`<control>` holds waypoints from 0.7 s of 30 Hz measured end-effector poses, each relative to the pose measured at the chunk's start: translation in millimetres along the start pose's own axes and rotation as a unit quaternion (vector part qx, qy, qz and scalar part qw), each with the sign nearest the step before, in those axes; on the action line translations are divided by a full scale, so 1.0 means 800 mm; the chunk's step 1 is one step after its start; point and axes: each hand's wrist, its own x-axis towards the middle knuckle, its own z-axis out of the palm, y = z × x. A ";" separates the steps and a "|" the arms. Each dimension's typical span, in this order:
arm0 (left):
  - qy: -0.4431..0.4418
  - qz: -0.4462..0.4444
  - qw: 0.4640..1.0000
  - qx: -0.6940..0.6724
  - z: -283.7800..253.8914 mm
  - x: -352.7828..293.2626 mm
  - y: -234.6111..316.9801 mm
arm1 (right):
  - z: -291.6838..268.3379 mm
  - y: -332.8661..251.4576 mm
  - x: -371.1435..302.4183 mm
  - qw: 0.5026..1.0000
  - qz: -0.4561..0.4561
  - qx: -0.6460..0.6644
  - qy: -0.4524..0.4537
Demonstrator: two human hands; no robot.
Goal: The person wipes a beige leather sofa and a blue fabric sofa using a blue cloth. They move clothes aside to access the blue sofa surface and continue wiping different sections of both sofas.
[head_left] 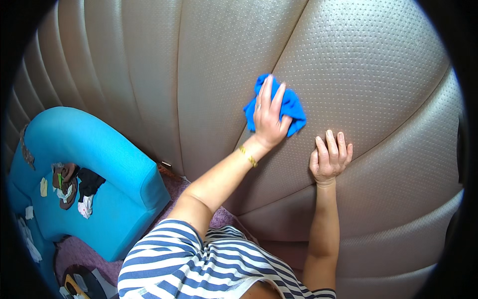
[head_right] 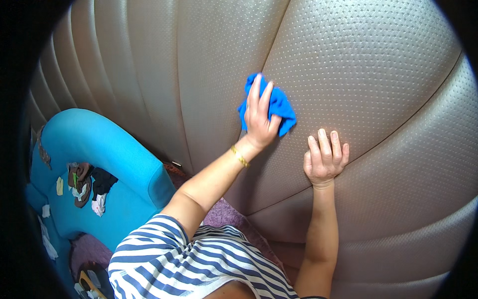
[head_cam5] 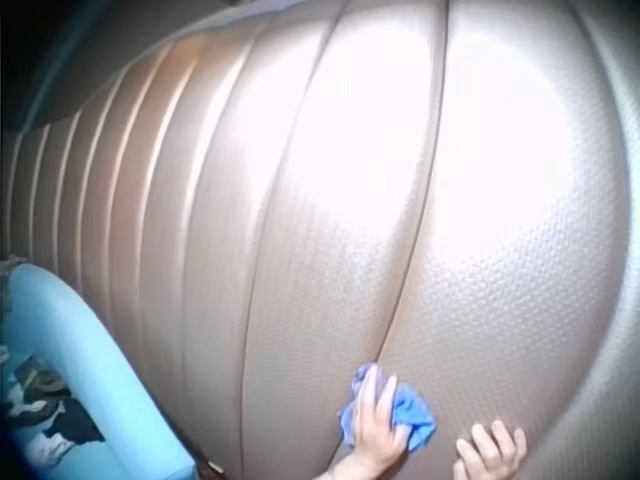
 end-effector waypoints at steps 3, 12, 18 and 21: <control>0.001 0.032 0.999 -0.030 0.000 0.055 0.006 | -0.003 -0.003 0.003 1.000 0.005 0.003 -0.006; -0.057 0.046 0.997 0.026 -0.031 -0.071 -0.046 | 0.006 -0.005 0.004 1.000 0.003 -0.009 0.014; -0.126 0.131 0.982 0.043 -0.051 -0.036 -0.072 | 0.004 0.001 0.001 1.000 0.000 -0.011 0.008; -0.122 0.146 0.977 0.101 -0.052 0.034 -0.064 | 0.005 -0.002 0.002 1.000 -0.001 -0.014 0.010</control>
